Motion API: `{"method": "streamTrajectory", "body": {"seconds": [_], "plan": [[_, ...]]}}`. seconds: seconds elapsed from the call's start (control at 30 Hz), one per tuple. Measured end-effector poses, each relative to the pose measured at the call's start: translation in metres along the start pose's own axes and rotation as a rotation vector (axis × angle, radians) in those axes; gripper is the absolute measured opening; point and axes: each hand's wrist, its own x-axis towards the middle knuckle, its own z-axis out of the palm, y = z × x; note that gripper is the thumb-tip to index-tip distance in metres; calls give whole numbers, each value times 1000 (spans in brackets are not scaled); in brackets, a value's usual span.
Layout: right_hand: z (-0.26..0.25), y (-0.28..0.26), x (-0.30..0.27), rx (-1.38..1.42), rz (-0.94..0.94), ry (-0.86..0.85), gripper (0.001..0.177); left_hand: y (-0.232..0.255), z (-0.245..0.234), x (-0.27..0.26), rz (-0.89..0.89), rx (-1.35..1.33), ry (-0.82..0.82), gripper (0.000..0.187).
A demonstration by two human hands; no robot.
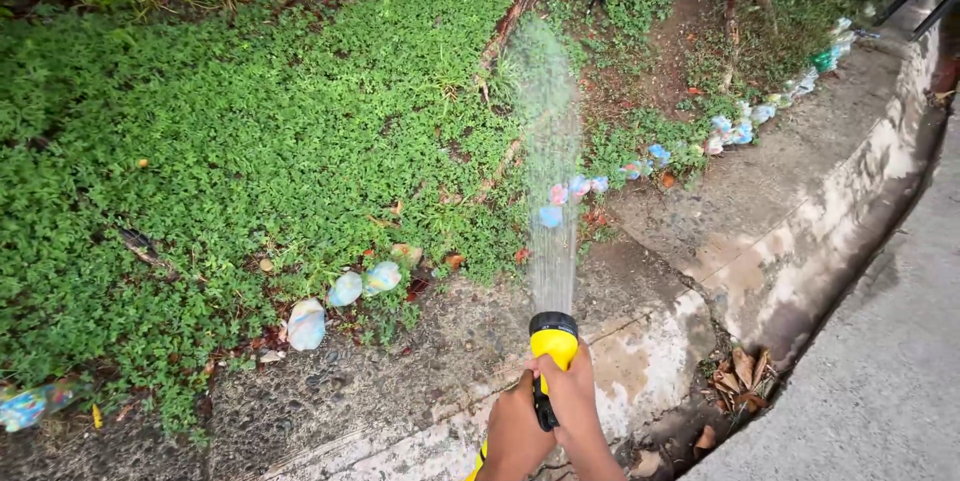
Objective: Watering garden plants and a grass area using a hose with a spray nozzle.
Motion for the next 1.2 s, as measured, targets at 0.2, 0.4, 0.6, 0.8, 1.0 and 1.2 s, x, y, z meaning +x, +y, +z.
{"method": "streamTrajectory", "body": {"seconds": [0.2,0.4,0.6,0.8,1.0,1.2], "plan": [[-27,-16,6,55,-78,-16,41,12,26,7,94,-52,-23,55],[-33,-22,2,-78,-73,101,48,1,45,10,160,-96,-45,61],[-47,-12,-5,-197,-135,146,62,4,51,-4,103,-91,-119,57],[-40,-11,-17,-182,-128,154,65,15,29,-17,127,-163,-116,57],[-27,-2,-23,-233,-83,106,58,-1,20,-27,51,-113,-90,60],[-1,15,-24,-183,-28,-36,48,-42,19,-27,84,-151,53,51]]}}
